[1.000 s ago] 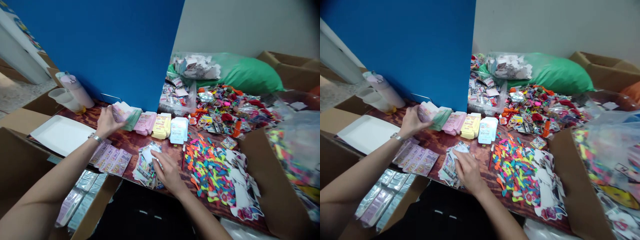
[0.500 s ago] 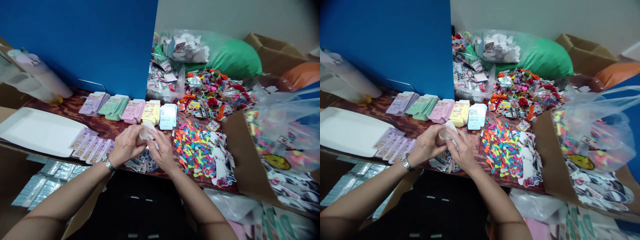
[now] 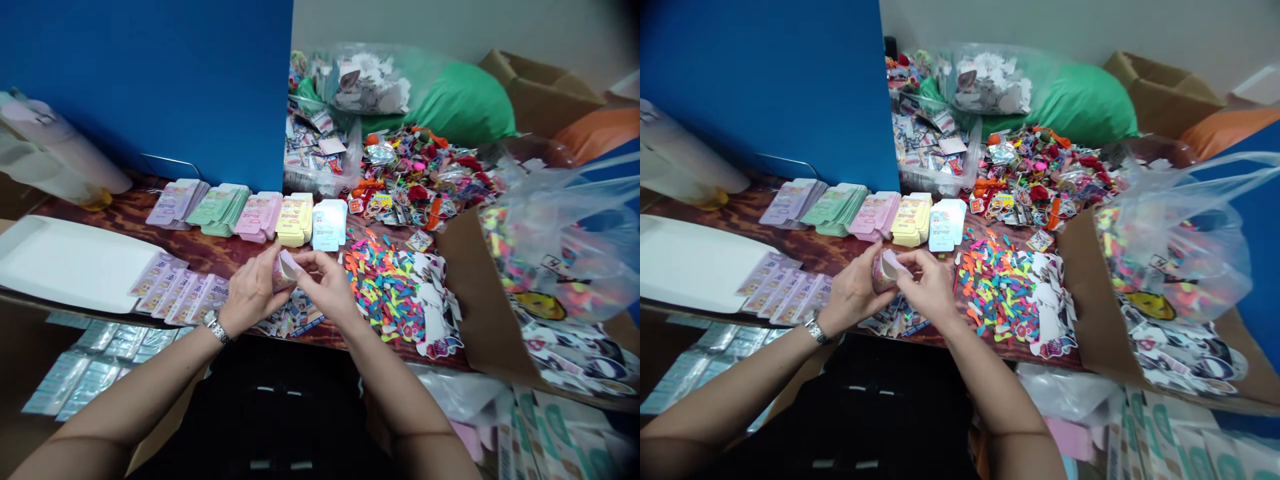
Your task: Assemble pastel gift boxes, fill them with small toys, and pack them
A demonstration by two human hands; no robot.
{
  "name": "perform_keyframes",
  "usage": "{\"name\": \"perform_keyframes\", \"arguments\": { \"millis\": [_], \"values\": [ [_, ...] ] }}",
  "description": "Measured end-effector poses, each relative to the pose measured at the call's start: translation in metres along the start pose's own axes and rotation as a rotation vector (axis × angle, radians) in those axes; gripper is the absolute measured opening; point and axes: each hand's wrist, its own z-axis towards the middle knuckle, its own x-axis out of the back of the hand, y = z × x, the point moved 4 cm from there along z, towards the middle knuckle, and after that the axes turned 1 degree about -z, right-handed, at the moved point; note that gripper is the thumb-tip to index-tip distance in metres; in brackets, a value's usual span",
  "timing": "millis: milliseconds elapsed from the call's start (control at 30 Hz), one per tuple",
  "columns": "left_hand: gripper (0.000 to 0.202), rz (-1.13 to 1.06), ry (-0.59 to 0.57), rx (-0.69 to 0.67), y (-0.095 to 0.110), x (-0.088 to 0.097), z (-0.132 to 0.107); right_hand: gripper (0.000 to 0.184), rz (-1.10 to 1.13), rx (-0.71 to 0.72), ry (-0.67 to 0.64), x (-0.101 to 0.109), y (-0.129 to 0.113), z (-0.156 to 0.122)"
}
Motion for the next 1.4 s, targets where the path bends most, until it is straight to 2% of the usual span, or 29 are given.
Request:
{"name": "perform_keyframes", "arguments": {
  "millis": [167,300,400,533,600,667,733,800,867,933,1000,1100,1167,1233,1300,1400],
  "values": [
    [0.098,0.08,-0.053,0.009,0.003,-0.001,0.002,0.023,-0.329,0.261,0.044,-0.001,-0.018,-0.01],
    [0.1,0.207,-0.079,0.023,0.007,0.001,0.007,0.035,-0.446,0.419,0.094,-0.012,-0.022,-0.024],
    [0.096,0.244,-0.127,0.015,0.01,0.0,0.009,0.044,-0.468,0.461,0.112,-0.022,-0.016,-0.032],
    [0.088,0.253,-0.203,0.016,0.011,-0.002,0.008,0.045,-0.437,0.385,0.077,-0.026,-0.004,-0.032],
    [0.088,0.215,-0.187,-0.018,0.009,0.002,0.007,0.042,-0.365,0.334,0.052,-0.021,0.003,-0.027],
    [0.095,0.126,-0.082,-0.085,0.008,0.009,0.007,0.039,-0.238,0.215,0.119,-0.008,0.014,-0.021],
    [0.112,-0.04,0.047,-0.127,0.005,0.016,0.005,0.04,-0.072,0.058,0.239,0.004,0.028,-0.016],
    [0.125,-0.264,0.096,-0.084,0.001,0.015,0.003,0.045,0.098,-0.058,0.276,0.005,0.038,-0.014],
    [0.122,-0.479,0.043,0.023,-0.002,0.007,0.001,0.048,0.215,-0.099,0.192,-0.004,0.042,-0.014],
    [0.105,-0.618,-0.029,0.137,-0.004,-0.002,0.0,0.047,0.24,-0.082,0.036,-0.014,0.041,-0.016],
    [0.088,-0.658,-0.052,0.224,-0.009,-0.004,0.0,0.045,0.126,-0.032,-0.082,-0.017,0.041,-0.016],
    [0.079,-0.615,0.05,0.315,-0.022,0.007,0.003,0.047,-0.334,0.06,-0.12,-0.012,0.045,-0.008],
    [0.076,-0.588,0.118,0.359,-0.03,0.015,0.005,0.059,-0.659,0.091,-0.141,-0.012,0.049,-0.001],
    [0.072,-0.562,0.142,0.394,-0.036,0.017,0.005,0.071,-0.865,0.067,-0.204,-0.019,0.055,0.005],
    [0.07,-0.544,0.123,0.419,-0.04,0.015,0.003,0.072,-0.953,0.016,-0.236,-0.025,0.061,0.009],
    [0.078,-0.577,0.03,0.402,-0.042,0.008,-0.001,0.058,-0.899,-0.001,-0.201,-0.024,0.069,0.011]
  ]
}}
